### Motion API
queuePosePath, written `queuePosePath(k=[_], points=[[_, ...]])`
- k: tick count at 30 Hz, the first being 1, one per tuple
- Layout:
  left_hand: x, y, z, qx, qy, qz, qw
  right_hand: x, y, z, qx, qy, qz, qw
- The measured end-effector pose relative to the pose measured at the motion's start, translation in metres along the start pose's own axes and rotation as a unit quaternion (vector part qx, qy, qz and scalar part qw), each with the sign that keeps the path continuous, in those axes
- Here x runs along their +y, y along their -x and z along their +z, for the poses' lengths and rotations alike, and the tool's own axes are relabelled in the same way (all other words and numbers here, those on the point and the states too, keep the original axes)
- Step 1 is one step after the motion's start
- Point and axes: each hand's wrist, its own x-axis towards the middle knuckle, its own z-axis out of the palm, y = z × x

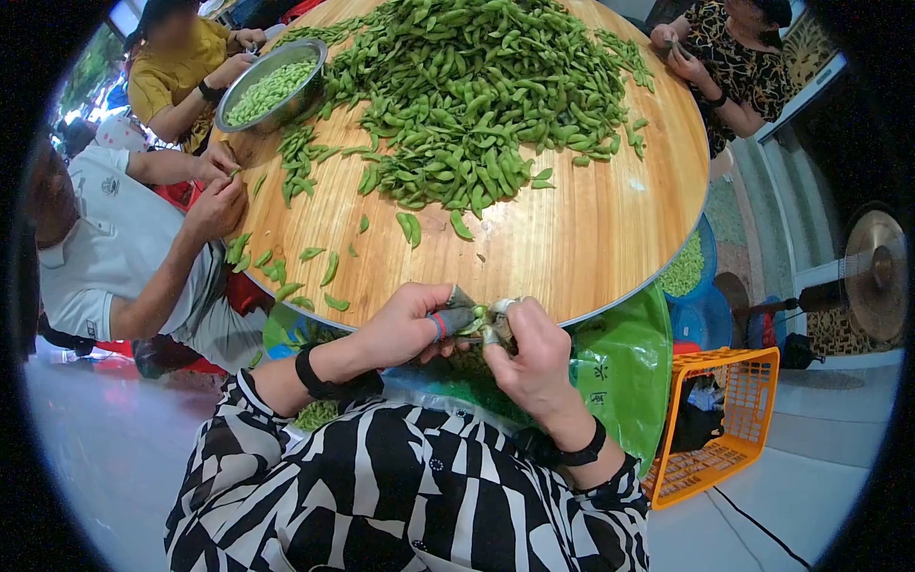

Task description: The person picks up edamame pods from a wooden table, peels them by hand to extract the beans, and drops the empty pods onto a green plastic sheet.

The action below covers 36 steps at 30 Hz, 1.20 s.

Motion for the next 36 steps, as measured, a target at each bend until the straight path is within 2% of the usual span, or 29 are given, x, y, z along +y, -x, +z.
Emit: queuePosePath(k=[3, 5, 9, 11, 15, 17, 20, 24, 27, 28, 30, 33, 36], points=[[-0.004, 0.000, 0.000, 0.030, -0.022, 0.020, 0.999, 0.004, 0.001, 0.001, -0.018, 0.003, -0.018, 1.000], [-0.008, 0.001, -0.001, 0.026, -0.089, 0.097, 0.991, 0.000, 0.002, 0.000, -0.051, -0.058, 0.067, 0.995], [-0.002, 0.006, -0.004, -0.020, -0.084, 0.056, 0.995, -0.002, -0.001, -0.005, -0.095, -0.132, 0.111, 0.980], [-0.001, 0.007, -0.003, -0.043, -0.037, 0.042, 0.998, 0.002, -0.002, -0.009, -0.129, -0.150, 0.147, 0.969], [-0.006, 0.002, -0.004, -0.057, -0.055, 0.049, 0.996, 0.009, -0.004, -0.010, -0.148, -0.148, 0.134, 0.969], [-0.010, 0.001, -0.005, -0.095, -0.109, 0.079, 0.986, 0.010, -0.003, -0.011, -0.174, -0.106, 0.099, 0.974], [-0.019, 0.000, -0.007, -0.131, -0.163, 0.077, 0.975, 0.008, -0.003, -0.014, -0.192, -0.108, 0.090, 0.971], [-0.023, 0.003, 0.005, -0.099, -0.170, 0.105, 0.975, 0.014, 0.003, -0.018, -0.184, -0.071, 0.070, 0.978], [-0.026, 0.005, 0.009, -0.068, -0.241, 0.162, 0.954, 0.017, 0.010, -0.030, -0.214, -0.041, 0.062, 0.974], [-0.027, 0.006, 0.009, -0.065, -0.243, 0.162, 0.954, 0.016, 0.012, -0.029, -0.215, -0.043, 0.059, 0.974], [-0.028, 0.005, 0.010, -0.074, -0.199, 0.101, 0.972, 0.013, 0.015, -0.026, -0.220, -0.057, 0.079, 0.971], [-0.021, 0.011, 0.017, -0.046, -0.173, 0.077, 0.981, 0.011, 0.015, -0.012, -0.212, -0.093, 0.086, 0.969], [-0.028, 0.011, 0.005, -0.031, -0.118, 0.095, 0.988, 0.013, 0.006, -0.013, -0.208, -0.134, 0.132, 0.960]])
